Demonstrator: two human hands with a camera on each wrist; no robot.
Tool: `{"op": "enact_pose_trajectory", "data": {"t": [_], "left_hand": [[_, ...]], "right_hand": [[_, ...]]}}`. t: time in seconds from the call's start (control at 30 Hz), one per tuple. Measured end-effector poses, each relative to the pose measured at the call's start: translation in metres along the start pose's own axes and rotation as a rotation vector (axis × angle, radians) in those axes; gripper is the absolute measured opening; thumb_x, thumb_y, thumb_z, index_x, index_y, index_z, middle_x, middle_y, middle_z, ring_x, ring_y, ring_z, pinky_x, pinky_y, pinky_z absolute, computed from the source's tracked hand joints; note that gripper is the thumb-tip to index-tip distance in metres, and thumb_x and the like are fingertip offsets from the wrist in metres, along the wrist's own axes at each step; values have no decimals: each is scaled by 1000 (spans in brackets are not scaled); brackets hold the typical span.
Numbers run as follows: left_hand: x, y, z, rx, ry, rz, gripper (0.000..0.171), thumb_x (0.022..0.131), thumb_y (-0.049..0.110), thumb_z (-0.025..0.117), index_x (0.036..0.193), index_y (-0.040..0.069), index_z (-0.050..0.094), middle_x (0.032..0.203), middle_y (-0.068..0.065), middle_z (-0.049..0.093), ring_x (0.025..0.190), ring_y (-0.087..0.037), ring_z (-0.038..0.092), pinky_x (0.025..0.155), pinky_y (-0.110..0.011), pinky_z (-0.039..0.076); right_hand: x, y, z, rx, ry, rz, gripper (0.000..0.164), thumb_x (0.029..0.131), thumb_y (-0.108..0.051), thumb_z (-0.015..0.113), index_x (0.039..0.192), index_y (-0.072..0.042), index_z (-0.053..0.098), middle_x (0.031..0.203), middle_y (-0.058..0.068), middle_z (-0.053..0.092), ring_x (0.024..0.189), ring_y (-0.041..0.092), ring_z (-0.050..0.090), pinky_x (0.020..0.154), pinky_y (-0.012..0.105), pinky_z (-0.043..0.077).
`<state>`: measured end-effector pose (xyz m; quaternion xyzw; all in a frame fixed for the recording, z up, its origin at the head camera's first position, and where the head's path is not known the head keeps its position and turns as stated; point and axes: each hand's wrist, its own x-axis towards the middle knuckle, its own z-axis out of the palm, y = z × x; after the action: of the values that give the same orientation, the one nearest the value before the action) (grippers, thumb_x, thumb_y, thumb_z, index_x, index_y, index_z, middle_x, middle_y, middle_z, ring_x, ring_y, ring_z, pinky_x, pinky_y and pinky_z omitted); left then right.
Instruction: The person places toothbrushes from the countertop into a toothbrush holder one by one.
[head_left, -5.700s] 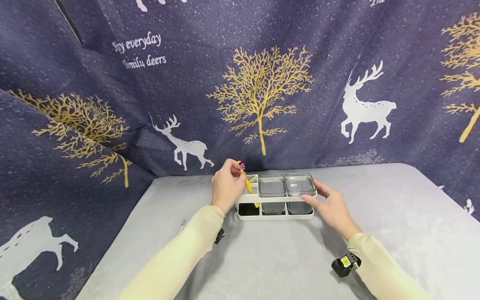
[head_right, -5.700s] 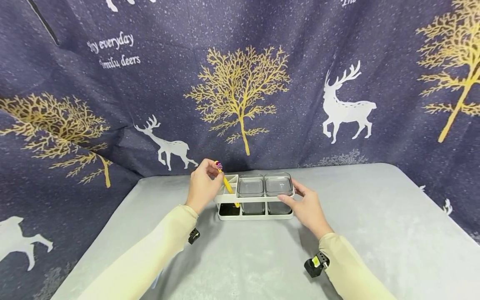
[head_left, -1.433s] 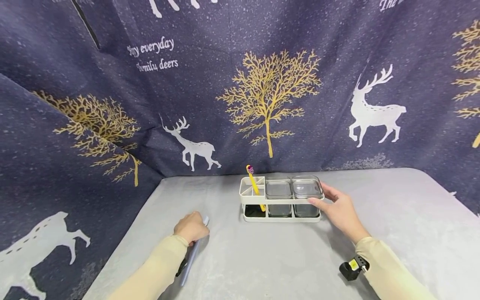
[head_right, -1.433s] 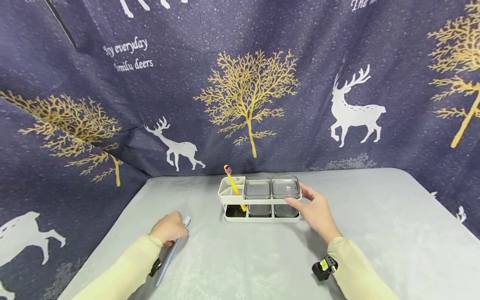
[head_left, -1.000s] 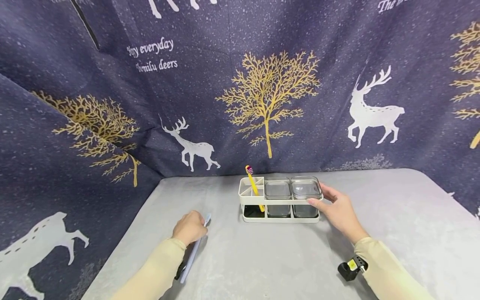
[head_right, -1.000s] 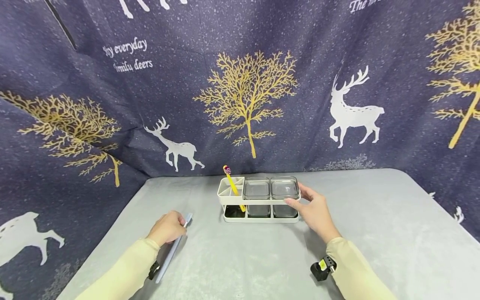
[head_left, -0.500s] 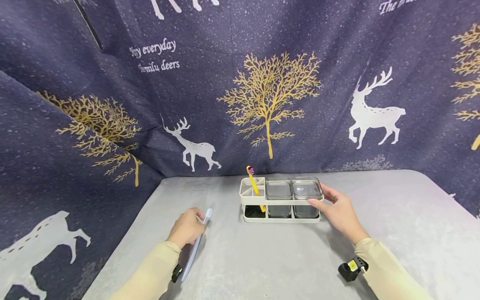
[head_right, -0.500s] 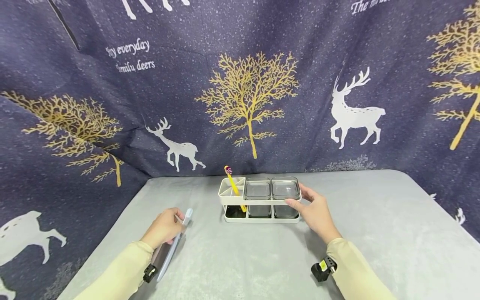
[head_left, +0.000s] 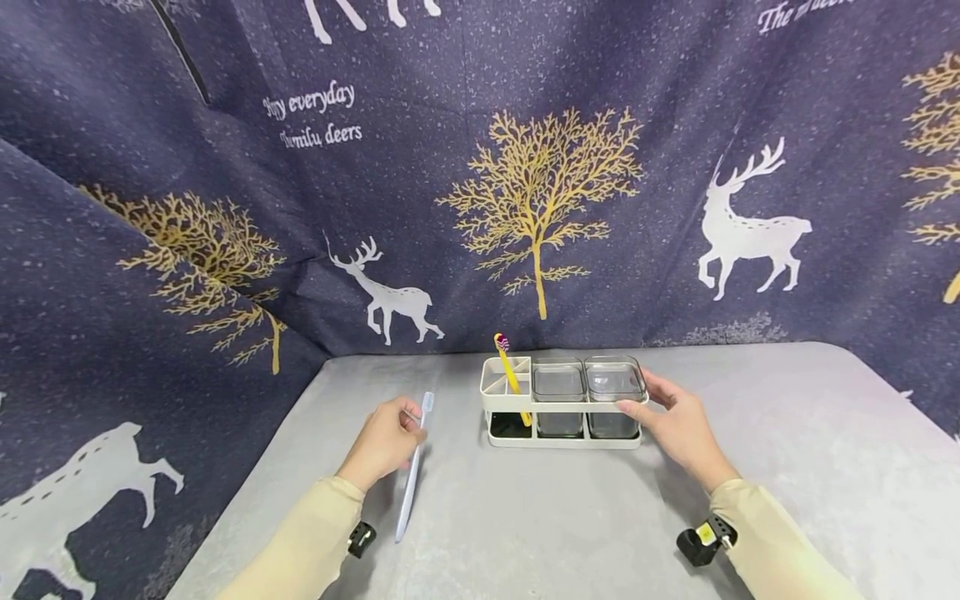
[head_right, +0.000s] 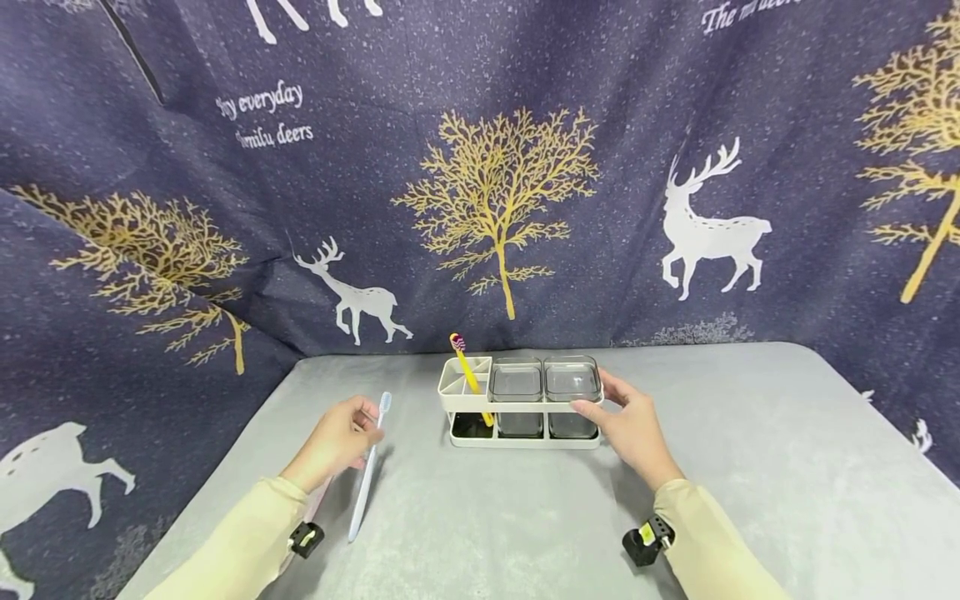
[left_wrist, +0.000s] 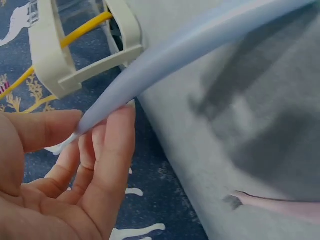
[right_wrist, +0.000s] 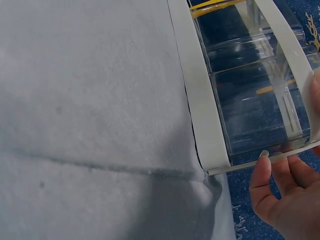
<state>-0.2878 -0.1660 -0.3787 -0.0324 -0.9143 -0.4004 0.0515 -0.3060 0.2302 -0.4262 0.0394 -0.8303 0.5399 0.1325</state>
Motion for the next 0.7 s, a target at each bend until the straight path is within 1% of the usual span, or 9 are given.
{"op": "enact_pose_trajectory", "data": {"t": [0.13,0.37,0.47,0.6,0.7], "left_hand": [[3,7,1,-84,26,6,19,82,-4,67,98,0,59,80,-7,58,49,-20,60,47,-38,55],[7,21,0,-267,61,13,18,85,-6,64,101,-2,57,85,-11,56,64,-22,61,53,-40,58],[8,27,-3,-322,86,17,16,86,-6,63,99,-1,57,85,-12,56,66,-22,60,54,-40,59],[12,35,-6,-380,121,24,13,86,-4,64,96,0,57,84,-11,57,66,-19,60,54,-40,59],[14,41,-7,-428,130,37,13,85,-4,64,96,-1,57,83,-11,58,68,-20,61,54,-41,59]], "right_hand": [[1,-2,0,-1,-8,-6,76,87,-32,77,146,3,43,138,30,50,129,46,46,107,59,33],[-1,-3,0,1,-15,-4,76,88,-31,77,146,2,42,138,29,50,129,47,45,107,60,33],[-2,-3,1,-6,-20,-11,77,88,-33,77,147,3,41,137,29,51,128,47,45,107,60,32],[-2,-1,2,2,-18,-16,76,88,-30,77,146,3,41,137,29,51,129,47,45,107,60,31],[-3,-1,1,3,-11,-14,76,88,-29,77,146,4,41,137,30,51,129,47,45,107,61,31]]}}
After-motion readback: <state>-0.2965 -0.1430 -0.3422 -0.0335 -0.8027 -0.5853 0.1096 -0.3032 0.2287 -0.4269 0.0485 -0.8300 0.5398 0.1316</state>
